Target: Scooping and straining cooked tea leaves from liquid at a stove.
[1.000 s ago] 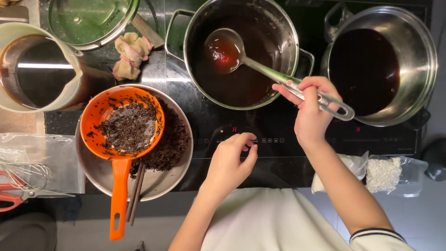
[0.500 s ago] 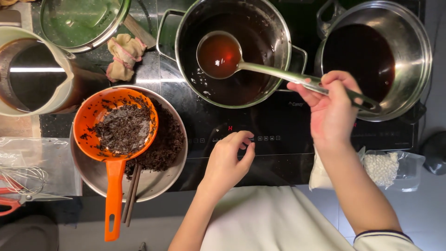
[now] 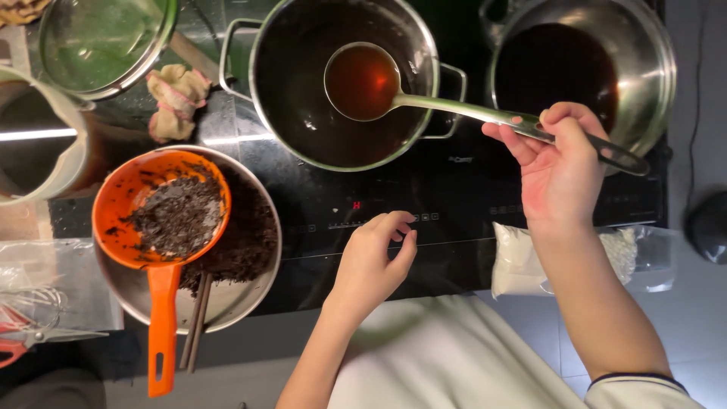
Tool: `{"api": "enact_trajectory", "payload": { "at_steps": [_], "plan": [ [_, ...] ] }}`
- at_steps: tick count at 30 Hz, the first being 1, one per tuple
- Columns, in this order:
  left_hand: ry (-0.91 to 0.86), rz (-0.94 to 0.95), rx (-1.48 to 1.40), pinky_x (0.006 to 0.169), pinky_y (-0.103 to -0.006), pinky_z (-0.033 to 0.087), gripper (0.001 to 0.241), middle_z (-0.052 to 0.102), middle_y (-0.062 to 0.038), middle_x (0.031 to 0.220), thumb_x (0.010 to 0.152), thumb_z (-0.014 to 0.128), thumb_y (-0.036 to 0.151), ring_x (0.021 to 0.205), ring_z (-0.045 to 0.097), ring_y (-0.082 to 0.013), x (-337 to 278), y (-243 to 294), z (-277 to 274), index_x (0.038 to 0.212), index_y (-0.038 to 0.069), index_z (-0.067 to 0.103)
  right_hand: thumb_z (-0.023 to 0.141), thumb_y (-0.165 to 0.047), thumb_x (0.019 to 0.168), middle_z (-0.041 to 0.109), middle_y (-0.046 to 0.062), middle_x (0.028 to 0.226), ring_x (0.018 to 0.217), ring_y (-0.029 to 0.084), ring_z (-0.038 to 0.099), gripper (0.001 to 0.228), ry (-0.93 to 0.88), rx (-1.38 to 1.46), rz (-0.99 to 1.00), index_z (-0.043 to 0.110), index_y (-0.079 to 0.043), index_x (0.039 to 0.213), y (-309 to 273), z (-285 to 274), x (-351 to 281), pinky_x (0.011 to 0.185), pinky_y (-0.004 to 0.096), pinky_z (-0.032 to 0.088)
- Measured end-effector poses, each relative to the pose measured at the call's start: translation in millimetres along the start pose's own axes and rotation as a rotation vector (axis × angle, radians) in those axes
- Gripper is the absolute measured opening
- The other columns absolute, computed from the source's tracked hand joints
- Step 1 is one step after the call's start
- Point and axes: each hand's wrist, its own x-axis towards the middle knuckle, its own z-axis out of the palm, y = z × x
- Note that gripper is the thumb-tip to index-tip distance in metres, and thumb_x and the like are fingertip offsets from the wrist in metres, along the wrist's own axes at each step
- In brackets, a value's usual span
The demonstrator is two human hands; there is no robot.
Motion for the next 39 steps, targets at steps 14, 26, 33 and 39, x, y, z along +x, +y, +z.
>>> {"api": "enact_trajectory", "payload": {
  "at_steps": [14,26,33,39],
  "plan": [
    [-0.192,0.071,0.038,0.071,-0.0341,0.057,0.02,0.074,-0.013,0.094,0.091,0.069,0.012,0.084,0.072,-0.0244,23,23,69,0.108,0.0,0.069,0.053,0.001,0.104,0.063,0.008,0.096,0.093,0.034,0.072,0.009,0.164,0.097,-0.11,0.061,-0.003,0.104,-71,-92,-16,0.097,0.047,0.068],
    [-0.308,0.1,0.029,0.073,-0.0331,0.058,0.022,0.074,-0.015,0.094,0.089,0.069,0.011,0.083,0.074,-0.0246,38,33,121,0.109,-0.001,0.07,0.053,0.002,0.104,0.059,0.01,0.103,0.098,0.034,0.073,0.007,0.373,-0.036,-0.351,0.059,-0.002,0.103,-57,-183,-15,0.093,0.05,0.07],
    [-0.355,0.1,0.057,0.071,-0.0336,0.058,0.024,0.074,-0.015,0.094,0.089,0.069,0.01,0.083,0.074,-0.0252,43,32,135,0.109,-0.001,0.07,0.047,0.008,0.105,0.06,0.01,0.09,0.093,0.029,0.073,0.018,0.179,-0.537,-0.666,0.056,0.003,0.09,-42,-186,-24,0.09,0.048,0.073],
    [-0.361,0.088,0.047,0.07,-0.0335,0.058,0.025,0.074,-0.015,0.094,0.089,0.069,0.011,0.083,0.074,-0.0251,42,34,132,0.111,-0.001,0.07,0.05,0.017,0.093,0.069,0.029,0.088,0.084,0.041,0.075,0.021,0.004,-1.158,-0.899,0.062,0.012,0.076,-65,-147,-35,0.074,0.045,0.066]
  ]
}}
